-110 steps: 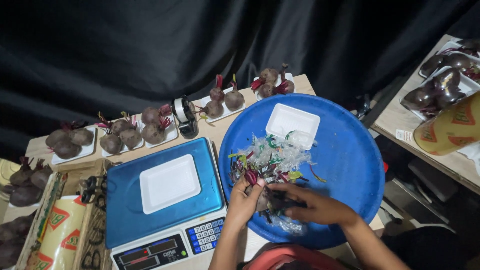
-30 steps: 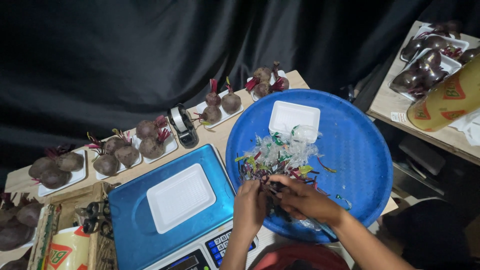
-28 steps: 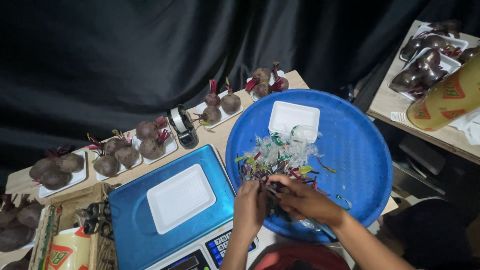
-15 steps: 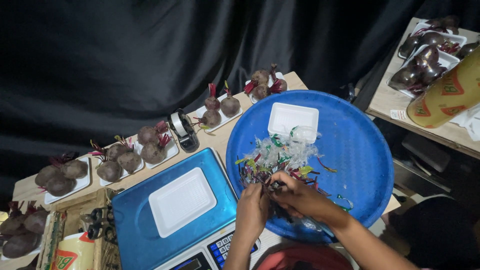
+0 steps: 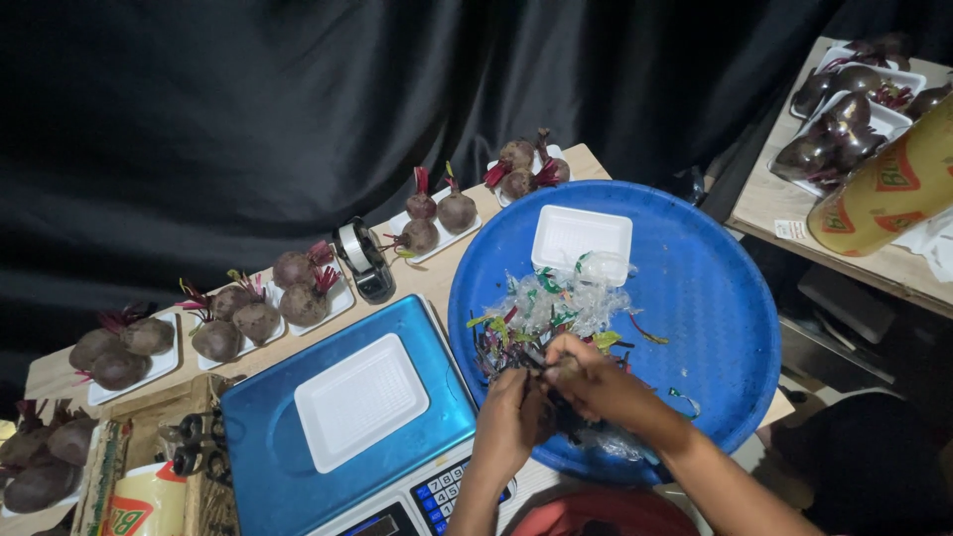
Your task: Wrapping beetroots in plastic film and weighing them on a digital scale for packaging.
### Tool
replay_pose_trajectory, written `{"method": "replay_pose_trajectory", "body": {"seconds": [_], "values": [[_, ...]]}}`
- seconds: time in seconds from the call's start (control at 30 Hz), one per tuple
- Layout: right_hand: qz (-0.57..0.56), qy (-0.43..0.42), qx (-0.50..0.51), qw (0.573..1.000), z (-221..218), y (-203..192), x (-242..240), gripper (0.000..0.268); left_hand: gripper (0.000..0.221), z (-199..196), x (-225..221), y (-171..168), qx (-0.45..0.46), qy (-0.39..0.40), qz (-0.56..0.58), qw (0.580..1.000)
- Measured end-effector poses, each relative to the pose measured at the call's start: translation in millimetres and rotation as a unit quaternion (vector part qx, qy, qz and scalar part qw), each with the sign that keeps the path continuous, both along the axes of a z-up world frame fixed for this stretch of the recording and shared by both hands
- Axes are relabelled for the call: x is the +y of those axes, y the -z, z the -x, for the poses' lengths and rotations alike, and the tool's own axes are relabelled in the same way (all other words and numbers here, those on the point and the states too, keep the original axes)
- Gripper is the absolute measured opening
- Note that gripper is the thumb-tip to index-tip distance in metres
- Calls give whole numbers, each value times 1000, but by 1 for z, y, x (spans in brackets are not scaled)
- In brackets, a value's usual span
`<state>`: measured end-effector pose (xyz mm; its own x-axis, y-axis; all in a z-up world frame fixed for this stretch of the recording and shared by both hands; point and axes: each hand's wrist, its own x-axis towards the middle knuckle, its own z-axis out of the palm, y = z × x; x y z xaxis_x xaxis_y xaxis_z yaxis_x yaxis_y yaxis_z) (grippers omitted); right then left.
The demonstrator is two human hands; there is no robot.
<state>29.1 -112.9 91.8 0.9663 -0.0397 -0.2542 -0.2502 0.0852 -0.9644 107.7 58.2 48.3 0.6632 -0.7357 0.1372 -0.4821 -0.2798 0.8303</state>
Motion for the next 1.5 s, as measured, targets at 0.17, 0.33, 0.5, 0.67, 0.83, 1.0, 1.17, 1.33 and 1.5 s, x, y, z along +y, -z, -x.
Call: {"method": "replay_pose_trajectory", "body": {"seconds": [0.17, 0.33, 0.5, 0.67, 0.83, 1.0, 1.17, 1.33, 1.5], "values": [[-26, 47, 28, 998, -3, 12, -16, 21, 24, -7, 0, 7, 198, -51, 34, 978], [-158, -43, -36, 986, -1, 2, -19, 72, 43, -18, 10, 12, 362, 100, 119, 919], [-351, -123, -9, 928, 3, 12, -14, 73, 52, -21, 17, 6, 367, 296, 116, 874], [-361, -157, 7, 919, 6, 32, -18, 67, 43, -24, 23, 15, 455, 333, 128, 816], [-312, -166, -26, 935, 8, 45, -18, 61, 41, -28, 25, 12, 428, 349, 105, 827], [-230, -140, -42, 962, 8, 17, -5, 57, 33, -26, 24, 21, 482, 322, 105, 808], [-54, -5, -67, 996, 8, -8, 17, 44, 40, -23, 17, 24, 487, 291, 134, 813], [-37, 40, -10, 998, 5, 3, 23, 47, 32, -31, 15, 27, 462, 286, 88, 835], [-43, 55, 28, 997, 1, 5, 24, 46, 40, -44, 14, 20, 435, 286, -15, 854]]}}
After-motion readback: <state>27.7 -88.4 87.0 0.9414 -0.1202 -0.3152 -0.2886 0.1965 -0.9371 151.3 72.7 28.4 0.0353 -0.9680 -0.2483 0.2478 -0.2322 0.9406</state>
